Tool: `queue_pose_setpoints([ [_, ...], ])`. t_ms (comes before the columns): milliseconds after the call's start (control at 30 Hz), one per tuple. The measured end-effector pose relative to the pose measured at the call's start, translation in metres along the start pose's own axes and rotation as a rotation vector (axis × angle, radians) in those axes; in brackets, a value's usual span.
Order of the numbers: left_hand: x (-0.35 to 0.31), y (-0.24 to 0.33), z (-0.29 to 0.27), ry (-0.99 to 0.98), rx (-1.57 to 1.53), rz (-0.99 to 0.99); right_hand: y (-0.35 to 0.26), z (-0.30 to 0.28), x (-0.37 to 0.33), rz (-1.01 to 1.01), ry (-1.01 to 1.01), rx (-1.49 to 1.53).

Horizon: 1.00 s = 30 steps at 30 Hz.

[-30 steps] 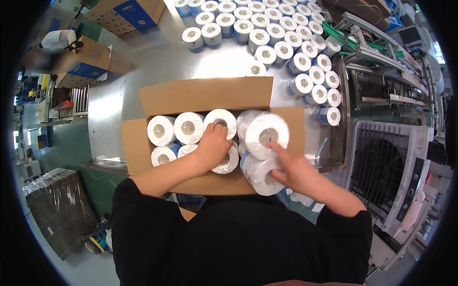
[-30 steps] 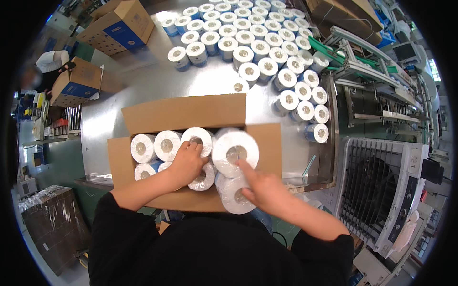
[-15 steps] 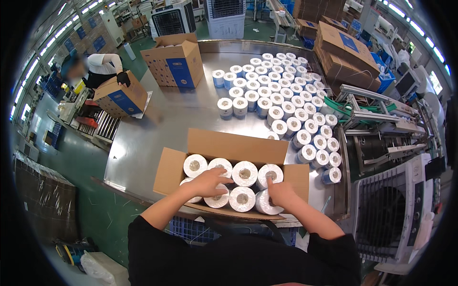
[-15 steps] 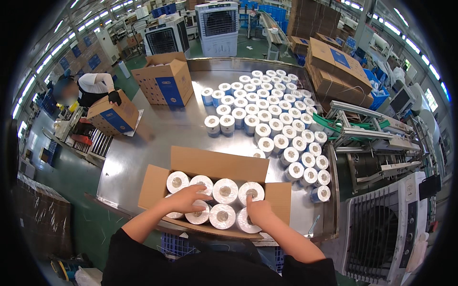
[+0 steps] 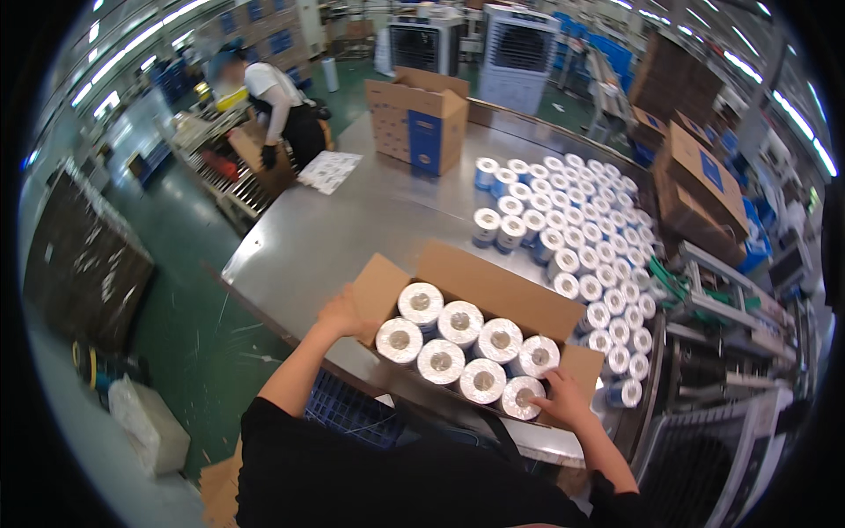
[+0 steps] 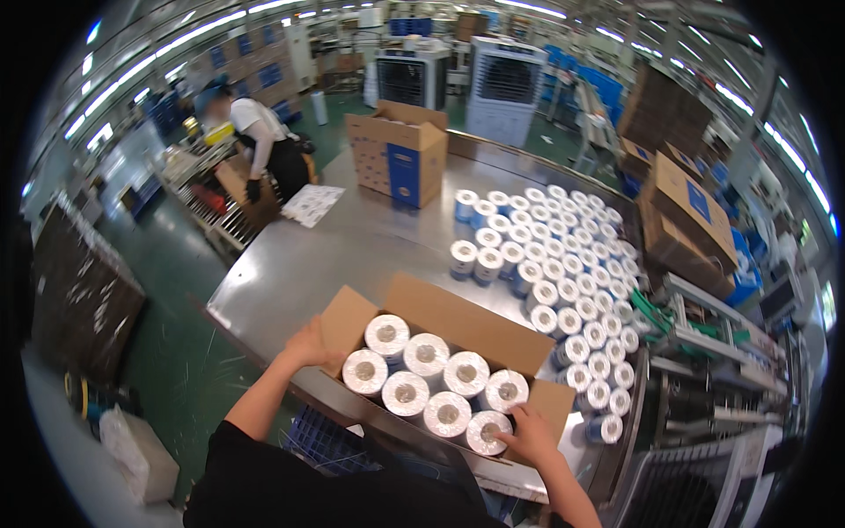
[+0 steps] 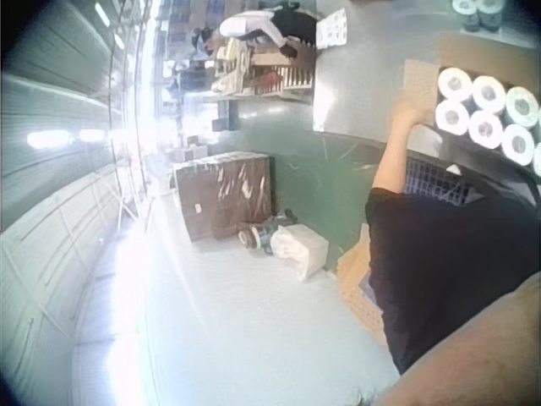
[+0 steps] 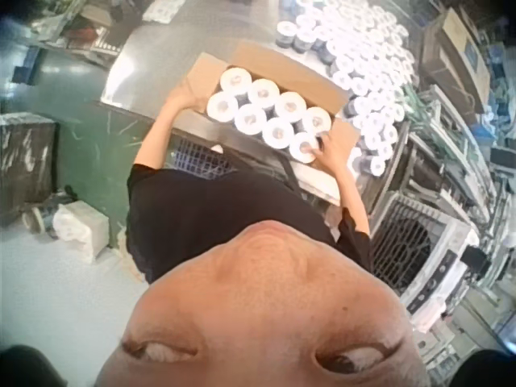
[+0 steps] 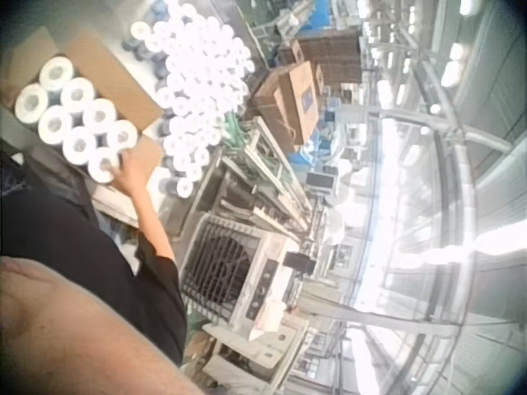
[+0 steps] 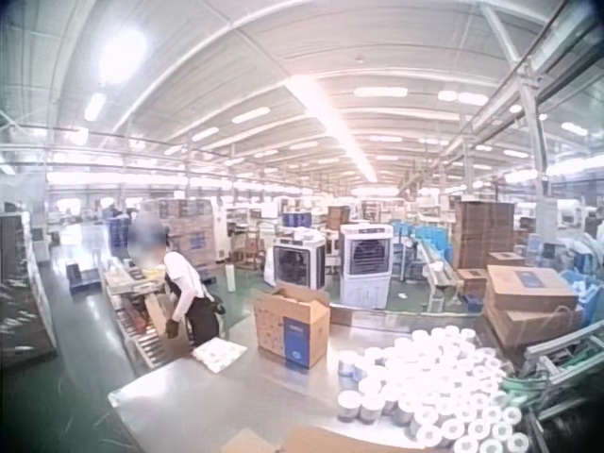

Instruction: The person picks up flat cardboard, folds it into boxes, and fills the boxes with rolls of paper or tape by hand at a packing station.

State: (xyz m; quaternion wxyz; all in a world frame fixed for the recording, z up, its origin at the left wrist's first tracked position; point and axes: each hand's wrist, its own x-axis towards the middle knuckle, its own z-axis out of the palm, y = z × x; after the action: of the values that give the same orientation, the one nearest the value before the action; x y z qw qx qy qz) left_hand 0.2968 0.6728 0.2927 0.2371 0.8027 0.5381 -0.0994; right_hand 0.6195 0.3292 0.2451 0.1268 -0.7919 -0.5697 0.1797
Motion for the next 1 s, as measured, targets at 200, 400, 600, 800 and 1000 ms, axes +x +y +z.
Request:
queue_pose_setpoints([
  [200,-0.042,0.013,0.014,0.118,-0.156,0.246,0.084,-0.029,-0.025,0.825,0.275,0.043],
  [400,-0.070,0.068,0.037,0.007,0.093,0.609,0.029,0.017,0.036,0.229,0.029,1.247],
  [600,0.040,0.094,0.126,0.627,-0.073,0.661,0.045,0.022,0.033,0.269,0.374,1.295],
  [800,0.084,0.182,0.085,0.798,-0.007,0.912,0.004,0.085,-0.005,0.561,0.247,1.148],
  [1000,0.003,0.125,0.115,0.523,-0.221,1.004,0.006,0.098,-0.025,0.820,0.029,1.658],
])
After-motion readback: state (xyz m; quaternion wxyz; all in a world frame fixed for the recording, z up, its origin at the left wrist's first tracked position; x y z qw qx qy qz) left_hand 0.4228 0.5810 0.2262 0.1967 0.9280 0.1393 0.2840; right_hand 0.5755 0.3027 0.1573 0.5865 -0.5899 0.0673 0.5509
